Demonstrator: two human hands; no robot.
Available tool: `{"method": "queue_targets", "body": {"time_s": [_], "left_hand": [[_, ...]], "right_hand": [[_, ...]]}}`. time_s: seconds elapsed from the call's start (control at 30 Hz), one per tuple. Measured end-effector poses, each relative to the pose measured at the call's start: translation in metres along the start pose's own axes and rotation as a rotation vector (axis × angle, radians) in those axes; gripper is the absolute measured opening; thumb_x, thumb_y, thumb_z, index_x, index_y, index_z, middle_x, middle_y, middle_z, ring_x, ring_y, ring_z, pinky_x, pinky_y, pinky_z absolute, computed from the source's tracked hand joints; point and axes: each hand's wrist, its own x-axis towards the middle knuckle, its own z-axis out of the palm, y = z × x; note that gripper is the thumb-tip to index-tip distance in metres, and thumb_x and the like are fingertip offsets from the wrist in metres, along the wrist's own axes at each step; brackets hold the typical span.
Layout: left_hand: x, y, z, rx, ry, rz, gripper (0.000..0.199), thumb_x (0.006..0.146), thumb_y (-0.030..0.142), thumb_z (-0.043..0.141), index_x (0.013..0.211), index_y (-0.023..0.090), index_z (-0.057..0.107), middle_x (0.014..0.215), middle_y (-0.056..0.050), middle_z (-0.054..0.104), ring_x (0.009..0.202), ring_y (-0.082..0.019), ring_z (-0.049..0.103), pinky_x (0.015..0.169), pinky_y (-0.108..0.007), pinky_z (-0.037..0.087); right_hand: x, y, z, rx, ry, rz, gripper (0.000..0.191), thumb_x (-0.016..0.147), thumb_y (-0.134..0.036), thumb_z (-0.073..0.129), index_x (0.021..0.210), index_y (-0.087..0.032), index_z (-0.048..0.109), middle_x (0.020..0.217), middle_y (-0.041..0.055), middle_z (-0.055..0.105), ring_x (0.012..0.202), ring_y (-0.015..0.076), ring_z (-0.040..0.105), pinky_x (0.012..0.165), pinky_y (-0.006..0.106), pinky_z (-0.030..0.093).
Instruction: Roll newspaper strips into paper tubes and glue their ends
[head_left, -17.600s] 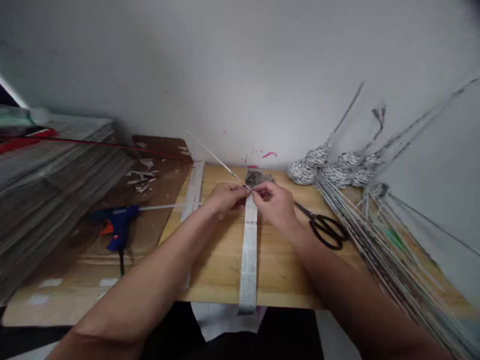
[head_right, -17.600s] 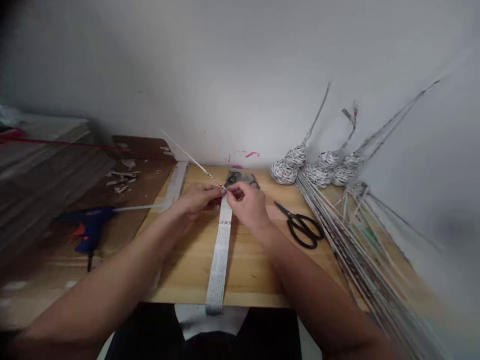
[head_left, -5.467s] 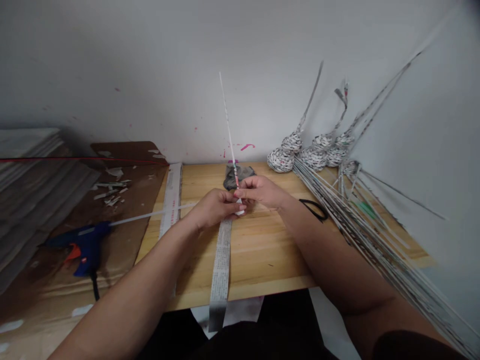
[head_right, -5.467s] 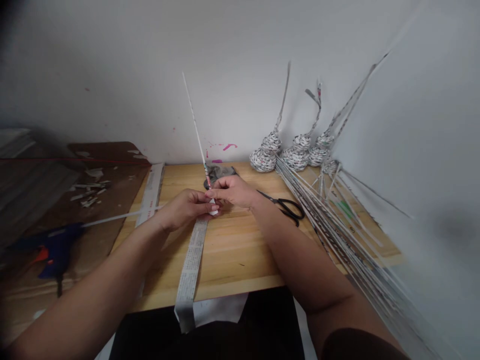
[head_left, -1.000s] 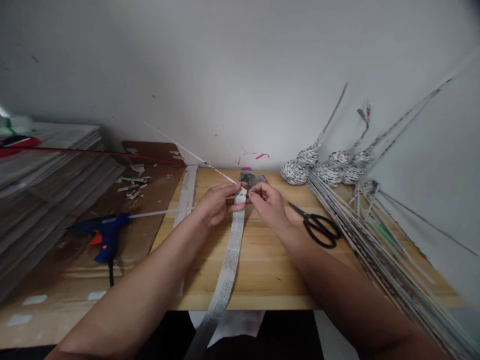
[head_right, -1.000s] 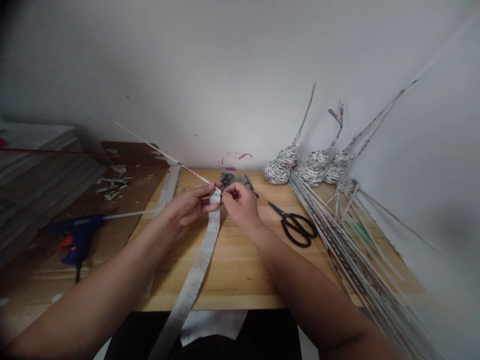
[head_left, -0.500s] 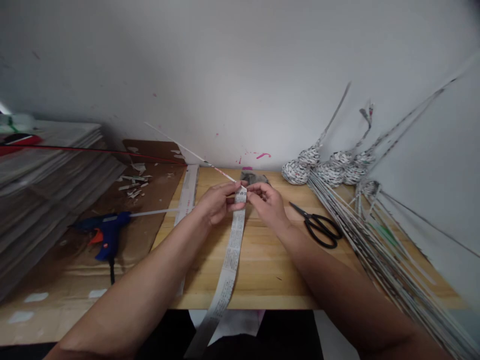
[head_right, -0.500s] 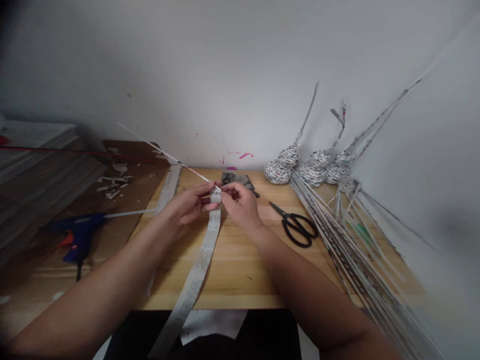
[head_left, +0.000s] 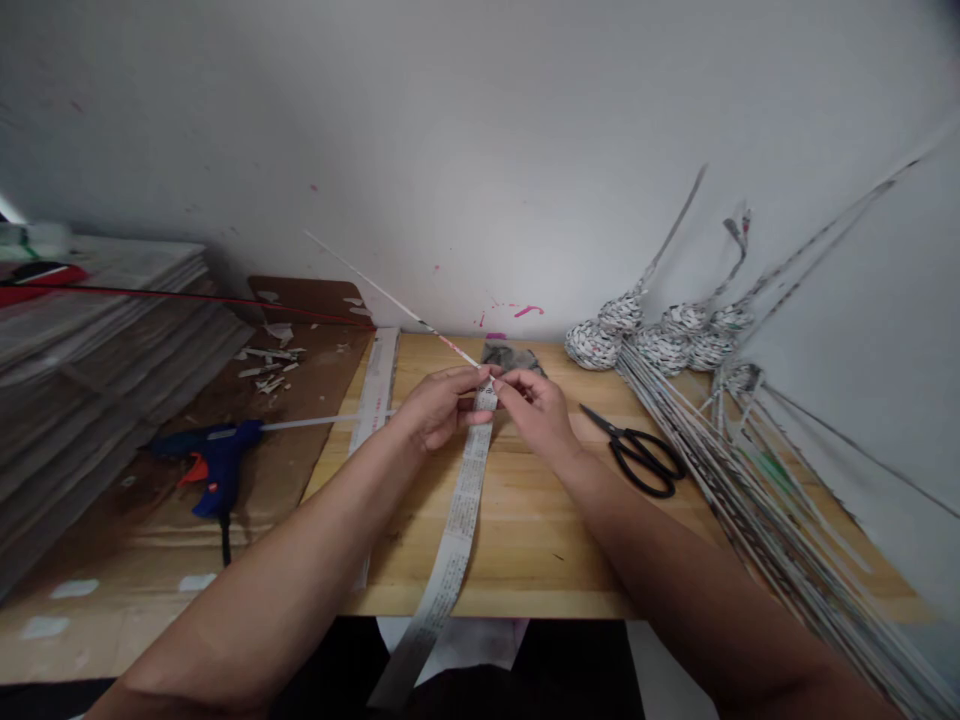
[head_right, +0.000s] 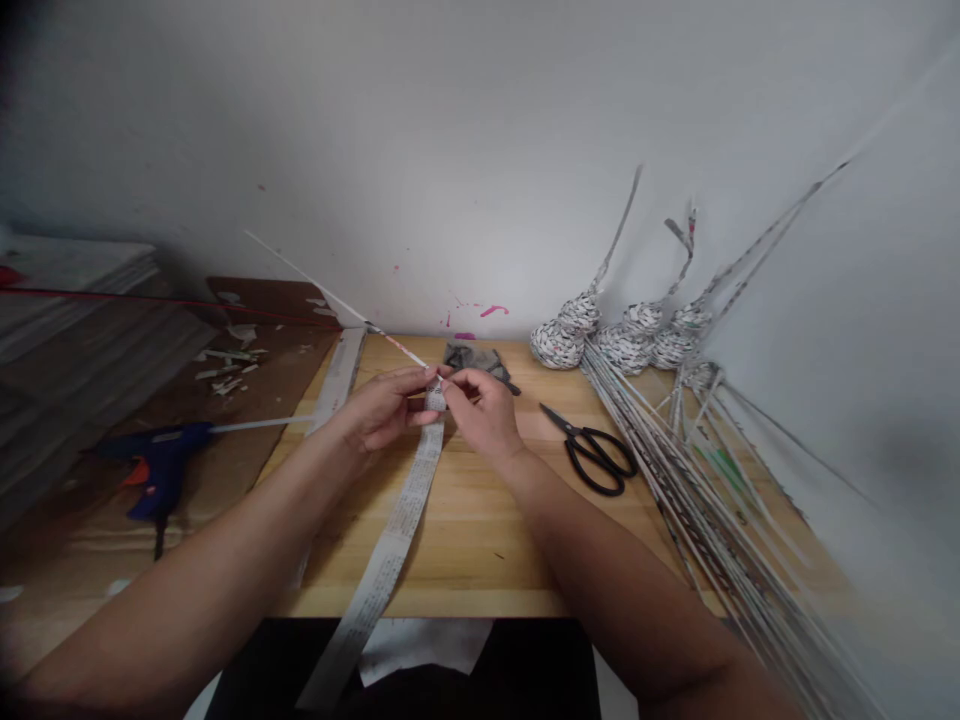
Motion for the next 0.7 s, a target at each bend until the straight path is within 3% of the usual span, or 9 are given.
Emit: {"method": "queue_targets", "body": {"time_s": [0.17,0.37,0.6,0.7], "left_hand": [[0.002,0.002,-0.003,-0.019,0.039,0.033,0.014,0.083,0.018,0.064,0.089,0.011,0.074,0.088,-0.01,0.068,0.064,-0.011,0.064,0.047,-0.015,0.054],[0.003,0.003,-0.004,-0.009,0.015,0.028,0.013,0.083,0.015,0.063,0.089,0.01,0.074,0.087,-0.009,0.068,0.065,-0.01,0.063,0.052,-0.015,0.055],[0.002,0.003,-0.002,-0.039,0.046,0.026,0.013,0.086,0.011,0.059,0.087,0.008,0.072,0.086,-0.01,0.07,0.068,-0.013,0.068,0.059,-0.022,0.06],[0.003,0.006,-0.004,-0.063,0.072,0.077,0.013,0.087,0.012,0.058,0.086,0.009,0.071,0.089,-0.011,0.071,0.073,-0.017,0.071,0.062,-0.024,0.061]], "right_hand": [[0.001,0.002,-0.002,-0.07,0.017,-0.017,0.013,0.078,-0.026,0.057,0.067,-0.02,0.061,0.065,-0.0014,0.06,0.063,0.0141,0.055,0.062,0.026,0.042],[0.001,0.004,-0.002,-0.039,-0.051,0.008,0.016,0.079,-0.035,0.062,0.081,-0.019,0.066,0.076,0.0004,0.064,0.067,0.0138,0.056,0.064,0.025,0.043],[0.007,0.01,-0.013,-0.212,-0.163,0.048,0.022,0.081,-0.034,0.058,0.064,-0.019,0.059,0.055,-0.0046,0.049,0.051,0.0114,0.042,0.05,0.024,0.032],[0.014,0.016,-0.024,-0.358,-0.059,-0.082,0.022,0.085,-0.035,0.055,0.073,-0.02,0.065,0.065,-0.0008,0.058,0.06,0.0147,0.05,0.058,0.027,0.039]]}}
